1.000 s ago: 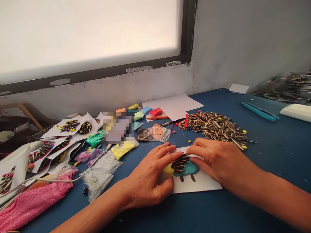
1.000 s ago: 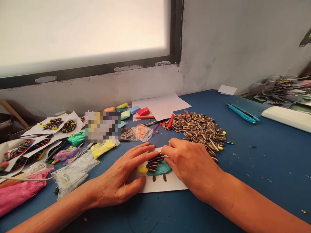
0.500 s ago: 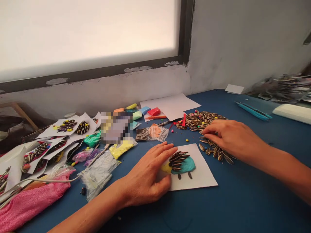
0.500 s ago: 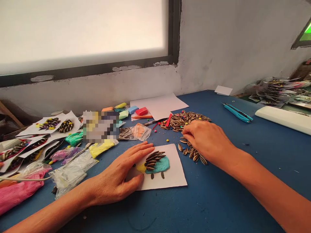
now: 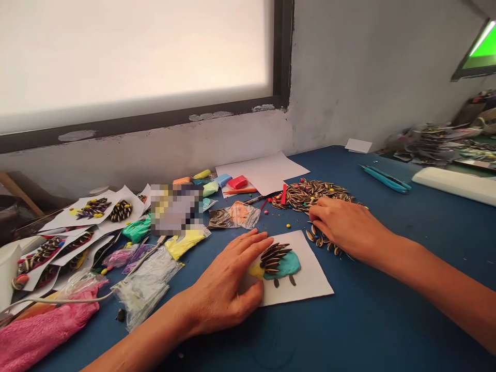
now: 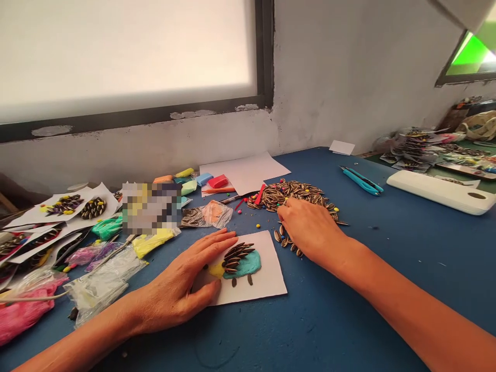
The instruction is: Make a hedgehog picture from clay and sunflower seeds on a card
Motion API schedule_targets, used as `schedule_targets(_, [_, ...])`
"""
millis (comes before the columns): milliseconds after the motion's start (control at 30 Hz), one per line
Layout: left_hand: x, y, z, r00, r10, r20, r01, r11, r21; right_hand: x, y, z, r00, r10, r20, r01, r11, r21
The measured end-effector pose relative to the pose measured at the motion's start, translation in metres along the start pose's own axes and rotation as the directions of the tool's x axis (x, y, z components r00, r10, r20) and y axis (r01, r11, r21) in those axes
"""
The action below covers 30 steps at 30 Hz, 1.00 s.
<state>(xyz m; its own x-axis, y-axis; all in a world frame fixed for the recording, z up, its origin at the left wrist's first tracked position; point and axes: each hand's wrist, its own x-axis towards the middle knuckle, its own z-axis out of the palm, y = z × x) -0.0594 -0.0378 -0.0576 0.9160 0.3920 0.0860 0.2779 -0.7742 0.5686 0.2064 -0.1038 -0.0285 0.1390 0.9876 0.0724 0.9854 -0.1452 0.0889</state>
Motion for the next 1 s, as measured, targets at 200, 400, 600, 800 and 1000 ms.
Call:
schedule_targets(200, [0.000,0.000,-0.001,1.000,0.018,-0.006,-0.018,1.000,-0.008,0.000,0.006,0.001,0.993,-0.038,-0.114,0.049,0.994,0.096])
schedule_targets(400, [0.001,-0.003,-0.001,1.000,0.018,-0.007,-0.018,1.000,-0.015,-0.004,0.004,-0.008,0.988,-0.021,-0.150,0.069,0.945,0.321])
schedule_targets(600, [0.001,-0.002,-0.001,1.000,0.012,-0.010,-0.012,1.000,-0.021,-0.012,-0.006,-0.017,1.000,-0.020,0.024,-0.003,0.696,0.718])
schedule_targets(800, [0.000,-0.004,0.000,0.999,0.022,-0.026,-0.022,1.000,-0.016,-0.019,-0.014,-0.021,0.995,-0.083,-0.063,0.102,0.666,0.739])
schedule_targets(1000, [0.000,-0.006,0.001,0.999,0.030,-0.028,-0.031,0.999,-0.022,-0.022,-0.020,-0.019,0.968,-0.201,-0.151,0.250,0.706,0.662])
